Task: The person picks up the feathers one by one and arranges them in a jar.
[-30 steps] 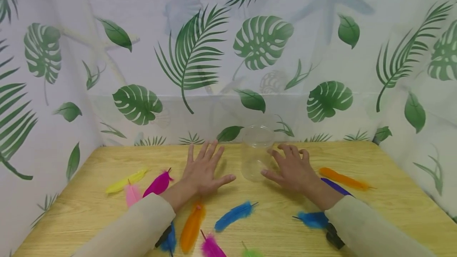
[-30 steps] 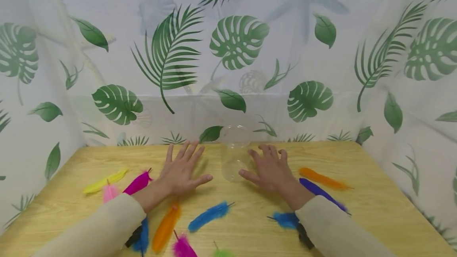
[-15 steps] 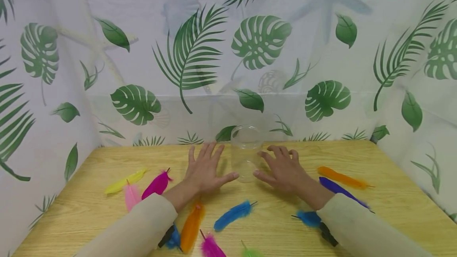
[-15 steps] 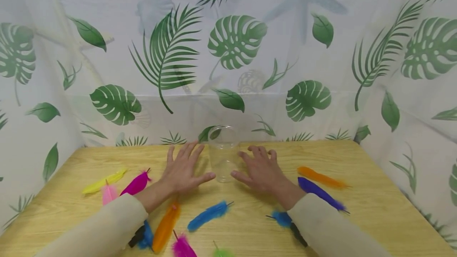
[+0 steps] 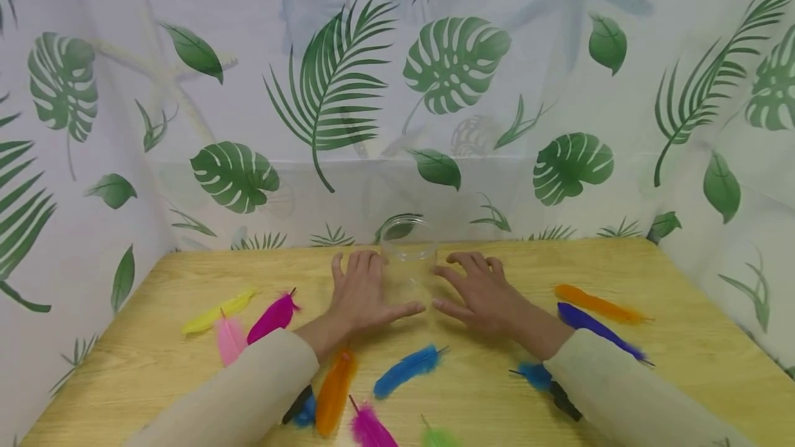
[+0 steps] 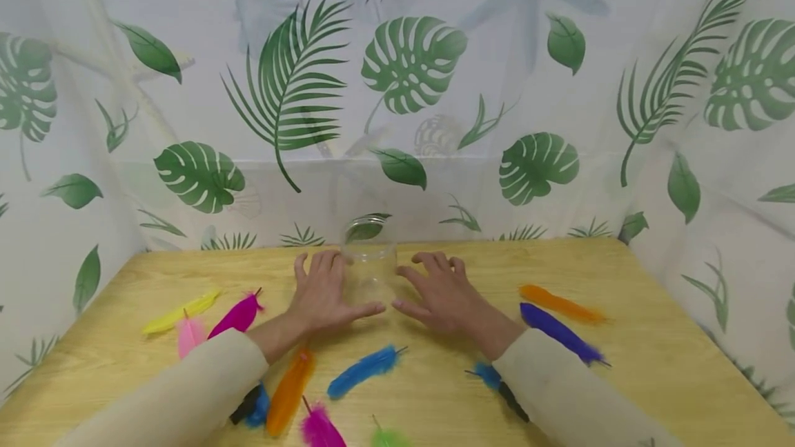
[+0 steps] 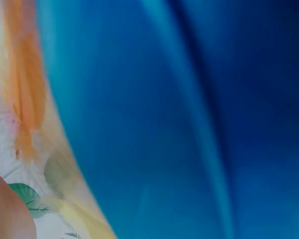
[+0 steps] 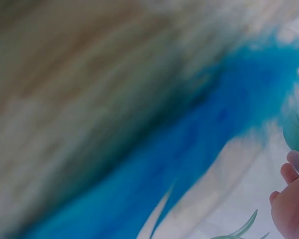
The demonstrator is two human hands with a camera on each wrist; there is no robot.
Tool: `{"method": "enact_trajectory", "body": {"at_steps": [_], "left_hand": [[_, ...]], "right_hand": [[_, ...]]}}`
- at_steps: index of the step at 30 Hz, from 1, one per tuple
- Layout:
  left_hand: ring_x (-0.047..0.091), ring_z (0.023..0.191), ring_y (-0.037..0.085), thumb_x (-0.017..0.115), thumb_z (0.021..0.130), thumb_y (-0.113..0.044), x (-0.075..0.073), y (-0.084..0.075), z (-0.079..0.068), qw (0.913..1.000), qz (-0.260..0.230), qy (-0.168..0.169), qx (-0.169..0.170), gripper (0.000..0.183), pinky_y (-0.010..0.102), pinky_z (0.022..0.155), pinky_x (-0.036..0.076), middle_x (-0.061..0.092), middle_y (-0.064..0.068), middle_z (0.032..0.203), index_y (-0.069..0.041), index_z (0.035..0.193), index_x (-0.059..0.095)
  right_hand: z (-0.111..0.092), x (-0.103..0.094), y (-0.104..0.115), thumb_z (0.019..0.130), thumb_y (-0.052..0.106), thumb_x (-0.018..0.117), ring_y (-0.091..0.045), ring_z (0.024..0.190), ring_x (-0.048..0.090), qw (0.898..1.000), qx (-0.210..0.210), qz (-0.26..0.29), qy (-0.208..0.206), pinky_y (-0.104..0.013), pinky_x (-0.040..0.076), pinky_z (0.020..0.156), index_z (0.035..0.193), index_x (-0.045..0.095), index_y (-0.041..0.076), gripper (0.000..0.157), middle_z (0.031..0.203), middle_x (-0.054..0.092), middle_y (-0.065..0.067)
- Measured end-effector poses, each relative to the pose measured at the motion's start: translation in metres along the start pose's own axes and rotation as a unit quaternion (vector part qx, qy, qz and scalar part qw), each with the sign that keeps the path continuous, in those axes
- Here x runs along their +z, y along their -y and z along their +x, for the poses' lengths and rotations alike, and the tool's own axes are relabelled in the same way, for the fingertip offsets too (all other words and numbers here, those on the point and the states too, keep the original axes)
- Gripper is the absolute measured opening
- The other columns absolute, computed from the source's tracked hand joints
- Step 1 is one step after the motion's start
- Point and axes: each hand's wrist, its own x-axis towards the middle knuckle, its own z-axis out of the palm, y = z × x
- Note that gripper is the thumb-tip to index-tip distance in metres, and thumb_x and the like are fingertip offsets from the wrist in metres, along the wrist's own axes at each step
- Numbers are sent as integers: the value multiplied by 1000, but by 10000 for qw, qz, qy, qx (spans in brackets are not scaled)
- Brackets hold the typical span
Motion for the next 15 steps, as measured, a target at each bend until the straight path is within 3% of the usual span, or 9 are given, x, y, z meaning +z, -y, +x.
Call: {"method": "enact_trajectory", "body": {"at_steps": [5,10,15], "left_hand": [[40,130,31,62,71,-83,-1,-2,9,9988,-428,-215,-89,91,67,113,13,53,12,131,-9,124,57],[43,127,29,69,69,-78,-5,0,7,9975,-308,-604,-179,84,65,111,19,55,10,128,-9,117,63],[42,127,29,66,70,-81,-1,-6,8,9982,-410,-440,-50,87,62,109,22,54,11,128,-8,117,63]], "right_hand": [[7,-3,-3,97,55,55,-34,131,40,9999,-99,-127,3,-60,31,101,139,55,19,55,141,47,-12],[13,-4,0,98,56,53,-33,130,41,9994,-198,-291,-16,-60,31,102,139,55,20,54,141,48,-11],[6,-8,-2,97,51,58,-33,126,44,9994,-76,-350,35,-60,33,98,136,58,18,51,134,51,-10]]}}
